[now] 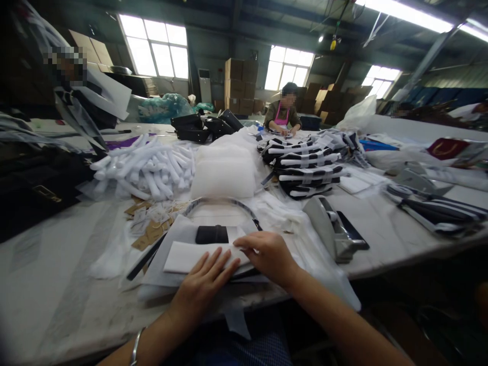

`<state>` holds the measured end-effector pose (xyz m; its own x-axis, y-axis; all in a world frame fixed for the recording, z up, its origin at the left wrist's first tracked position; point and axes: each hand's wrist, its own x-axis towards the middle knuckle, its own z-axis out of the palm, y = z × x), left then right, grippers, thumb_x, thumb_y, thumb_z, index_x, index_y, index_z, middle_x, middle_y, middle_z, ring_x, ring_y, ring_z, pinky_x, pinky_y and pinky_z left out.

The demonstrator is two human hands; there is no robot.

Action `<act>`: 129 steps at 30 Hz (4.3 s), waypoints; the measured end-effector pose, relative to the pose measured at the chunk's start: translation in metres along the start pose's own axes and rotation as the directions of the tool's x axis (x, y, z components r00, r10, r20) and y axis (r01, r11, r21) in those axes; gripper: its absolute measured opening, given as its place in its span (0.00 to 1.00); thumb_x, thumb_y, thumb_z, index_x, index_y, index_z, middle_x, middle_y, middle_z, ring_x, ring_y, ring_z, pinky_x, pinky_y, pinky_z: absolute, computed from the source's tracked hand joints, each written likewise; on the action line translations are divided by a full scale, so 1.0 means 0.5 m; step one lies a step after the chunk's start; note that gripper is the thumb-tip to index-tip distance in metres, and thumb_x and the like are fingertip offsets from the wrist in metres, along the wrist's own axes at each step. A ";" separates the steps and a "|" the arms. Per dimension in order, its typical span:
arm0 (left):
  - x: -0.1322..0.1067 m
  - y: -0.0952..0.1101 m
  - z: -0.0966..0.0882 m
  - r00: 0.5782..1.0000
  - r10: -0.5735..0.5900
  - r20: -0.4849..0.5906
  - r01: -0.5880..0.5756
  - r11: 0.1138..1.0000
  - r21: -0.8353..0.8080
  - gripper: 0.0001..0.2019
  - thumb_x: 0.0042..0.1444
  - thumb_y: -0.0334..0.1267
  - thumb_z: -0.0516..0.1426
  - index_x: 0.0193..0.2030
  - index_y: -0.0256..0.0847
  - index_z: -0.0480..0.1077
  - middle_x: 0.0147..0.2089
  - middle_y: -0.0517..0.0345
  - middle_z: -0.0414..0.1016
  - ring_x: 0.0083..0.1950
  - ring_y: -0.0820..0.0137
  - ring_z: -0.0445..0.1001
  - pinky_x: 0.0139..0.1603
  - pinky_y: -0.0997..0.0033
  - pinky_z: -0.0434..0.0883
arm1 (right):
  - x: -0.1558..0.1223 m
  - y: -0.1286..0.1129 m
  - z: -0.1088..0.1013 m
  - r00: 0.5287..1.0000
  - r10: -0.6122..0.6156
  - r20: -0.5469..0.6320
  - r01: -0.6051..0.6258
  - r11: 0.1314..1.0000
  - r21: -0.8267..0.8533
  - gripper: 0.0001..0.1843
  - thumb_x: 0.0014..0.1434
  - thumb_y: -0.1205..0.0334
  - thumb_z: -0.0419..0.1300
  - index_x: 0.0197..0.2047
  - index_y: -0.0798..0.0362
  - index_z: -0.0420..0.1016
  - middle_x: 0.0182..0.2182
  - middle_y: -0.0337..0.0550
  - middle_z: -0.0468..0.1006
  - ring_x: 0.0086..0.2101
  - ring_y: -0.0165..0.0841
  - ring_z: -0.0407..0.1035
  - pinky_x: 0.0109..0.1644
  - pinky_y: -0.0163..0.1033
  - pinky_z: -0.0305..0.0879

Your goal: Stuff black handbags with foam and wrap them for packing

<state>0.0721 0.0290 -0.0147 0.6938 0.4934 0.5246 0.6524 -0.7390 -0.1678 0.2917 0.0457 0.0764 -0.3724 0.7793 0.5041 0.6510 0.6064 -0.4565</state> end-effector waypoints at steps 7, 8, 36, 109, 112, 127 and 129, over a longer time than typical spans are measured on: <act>-0.005 -0.007 0.002 1.000 -0.010 -0.017 0.008 0.993 -0.117 0.20 0.71 0.31 0.43 0.63 0.38 0.68 0.69 0.52 0.66 0.69 0.58 0.64 0.65 0.53 0.69 | -0.096 -0.007 0.062 0.979 -0.197 -0.054 0.184 0.965 -0.187 0.14 0.66 0.71 0.55 0.50 0.52 0.79 0.44 0.43 0.84 0.45 0.34 0.79 0.57 0.43 0.73; -0.007 -0.006 0.003 0.999 -0.025 -0.043 0.019 0.990 -0.138 0.21 0.70 0.30 0.43 0.63 0.37 0.67 0.69 0.52 0.66 0.69 0.59 0.64 0.65 0.53 0.68 | -0.103 -0.006 0.067 0.977 -0.204 -0.064 0.188 0.962 -0.197 0.14 0.66 0.72 0.55 0.51 0.52 0.78 0.45 0.44 0.84 0.47 0.35 0.79 0.59 0.44 0.72; -0.006 -0.015 -0.021 0.994 0.025 0.109 -0.006 0.984 -0.176 0.28 0.68 0.30 0.50 0.72 0.54 0.54 0.72 0.61 0.58 0.72 0.61 0.59 0.70 0.49 0.61 | -0.294 -0.039 0.148 0.976 -0.214 -0.049 0.214 0.977 -0.003 0.21 0.69 0.72 0.46 0.57 0.53 0.75 0.48 0.48 0.83 0.53 0.36 0.75 0.59 0.48 0.72; 0.001 0.009 0.005 0.999 0.043 -0.022 -0.046 0.987 -0.152 0.22 0.69 0.29 0.43 0.60 0.45 0.71 0.65 0.53 0.71 0.64 0.62 0.71 0.61 0.59 0.71 | 0.002 0.069 0.063 0.843 0.521 0.134 -0.497 0.850 -0.175 0.06 0.63 0.61 0.63 0.42 0.51 0.71 0.24 0.35 0.77 0.26 0.32 0.72 0.32 0.34 0.60; -0.005 0.003 0.012 0.998 0.061 0.005 -0.060 0.988 -0.145 0.23 0.67 0.27 0.44 0.63 0.46 0.69 0.67 0.54 0.69 0.65 0.62 0.71 0.61 0.58 0.70 | -0.038 0.106 -0.037 0.845 0.531 -0.066 -0.535 0.837 -0.115 0.08 0.65 0.55 0.59 0.44 0.48 0.74 0.33 0.40 0.81 0.32 0.34 0.75 0.39 0.37 0.67; -0.008 -0.001 0.018 0.995 0.090 -0.044 -0.093 0.993 -0.074 0.29 0.60 0.24 0.45 0.65 0.46 0.67 0.69 0.59 0.65 0.65 0.63 0.70 0.64 0.59 0.66 | -0.190 0.332 -0.319 0.234 0.943 -0.235 -0.877 0.310 0.368 0.25 0.57 0.40 0.58 0.27 0.53 0.80 0.38 0.53 0.83 0.45 0.47 0.75 0.47 0.48 0.70; -0.008 -0.001 0.020 0.994 0.100 -0.054 -0.103 0.992 -0.066 0.29 0.59 0.24 0.45 0.65 0.46 0.67 0.69 0.59 0.65 0.65 0.63 0.70 0.65 0.59 0.66 | -0.191 0.316 -0.338 0.233 0.952 -0.200 -0.836 0.301 0.459 0.24 0.59 0.40 0.56 0.28 0.52 0.80 0.45 0.52 0.83 0.50 0.47 0.73 0.50 0.48 0.70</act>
<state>0.0718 0.0320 -0.0250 0.7379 0.3918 0.5495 0.5558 -0.8147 -0.1656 0.5421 0.0405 0.0802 0.6647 0.7273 -0.1705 0.2035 -0.3960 -0.8954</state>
